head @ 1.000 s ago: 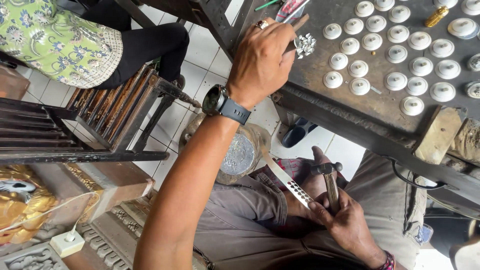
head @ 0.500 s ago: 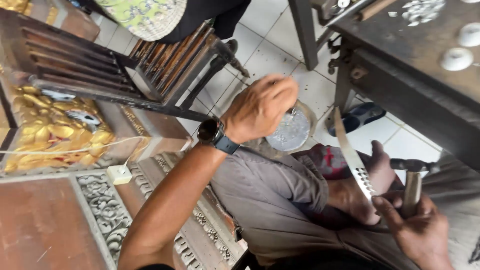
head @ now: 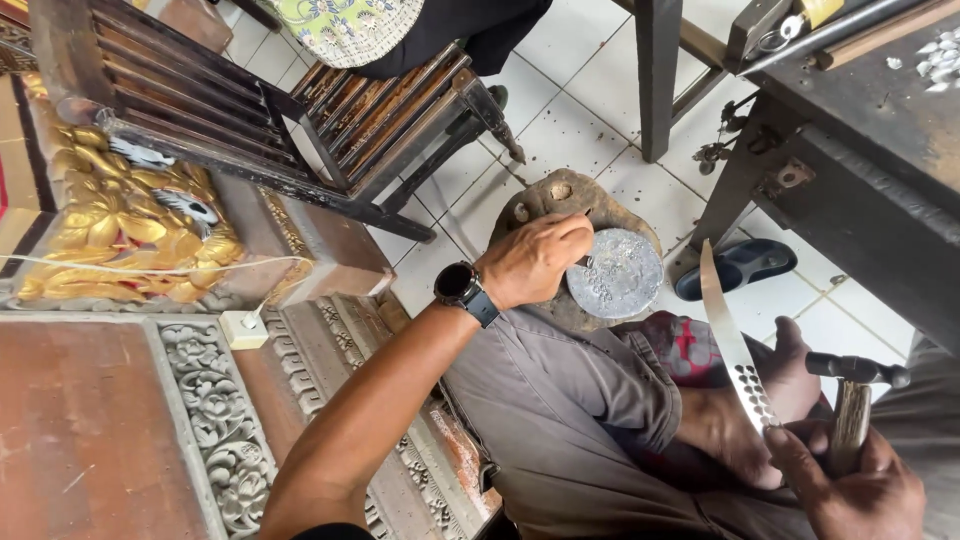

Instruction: The person sits on the floor and uses a hammer and punch to shape a perforated metal strip on an anvil. They repeatedly position the punch and strike it to form indentations along the strip.

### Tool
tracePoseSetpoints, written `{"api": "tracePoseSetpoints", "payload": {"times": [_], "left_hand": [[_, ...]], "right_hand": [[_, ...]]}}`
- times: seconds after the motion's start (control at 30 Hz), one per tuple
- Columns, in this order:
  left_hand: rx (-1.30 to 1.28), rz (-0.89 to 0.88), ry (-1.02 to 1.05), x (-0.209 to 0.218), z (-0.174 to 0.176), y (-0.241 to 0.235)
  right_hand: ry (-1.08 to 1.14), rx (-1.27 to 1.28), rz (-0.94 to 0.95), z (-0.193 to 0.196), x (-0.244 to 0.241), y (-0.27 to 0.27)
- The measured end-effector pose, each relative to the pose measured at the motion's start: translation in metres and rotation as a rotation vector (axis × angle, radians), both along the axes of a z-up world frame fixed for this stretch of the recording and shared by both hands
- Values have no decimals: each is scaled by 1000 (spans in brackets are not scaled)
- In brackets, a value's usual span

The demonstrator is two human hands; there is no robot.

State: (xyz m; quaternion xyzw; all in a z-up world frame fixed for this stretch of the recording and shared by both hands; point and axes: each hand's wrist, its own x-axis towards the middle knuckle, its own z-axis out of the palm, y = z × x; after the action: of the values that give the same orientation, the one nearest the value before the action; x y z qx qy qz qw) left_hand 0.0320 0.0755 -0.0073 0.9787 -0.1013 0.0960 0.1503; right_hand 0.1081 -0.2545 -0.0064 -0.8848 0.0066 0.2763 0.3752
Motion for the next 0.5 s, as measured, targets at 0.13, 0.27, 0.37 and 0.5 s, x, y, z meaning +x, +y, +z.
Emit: {"api": "tracePoseSetpoints", "payload": {"times": [0.13,0.27,0.37,0.5], "left_hand": [[2,15,-19,-1,-4,-1],[19,-10,-37,1,5,-2],[37,-14,-9,1,11,-3],[72,-9,18,2,14,-4]], "right_hand": [[-4,-36,-1,-4,-1,-3],[-3,-30,-8,-1,-1,-2],[-10,26,-40,-5,-1,-3],[-8,-17,-44,-2,-2,-2]]}}
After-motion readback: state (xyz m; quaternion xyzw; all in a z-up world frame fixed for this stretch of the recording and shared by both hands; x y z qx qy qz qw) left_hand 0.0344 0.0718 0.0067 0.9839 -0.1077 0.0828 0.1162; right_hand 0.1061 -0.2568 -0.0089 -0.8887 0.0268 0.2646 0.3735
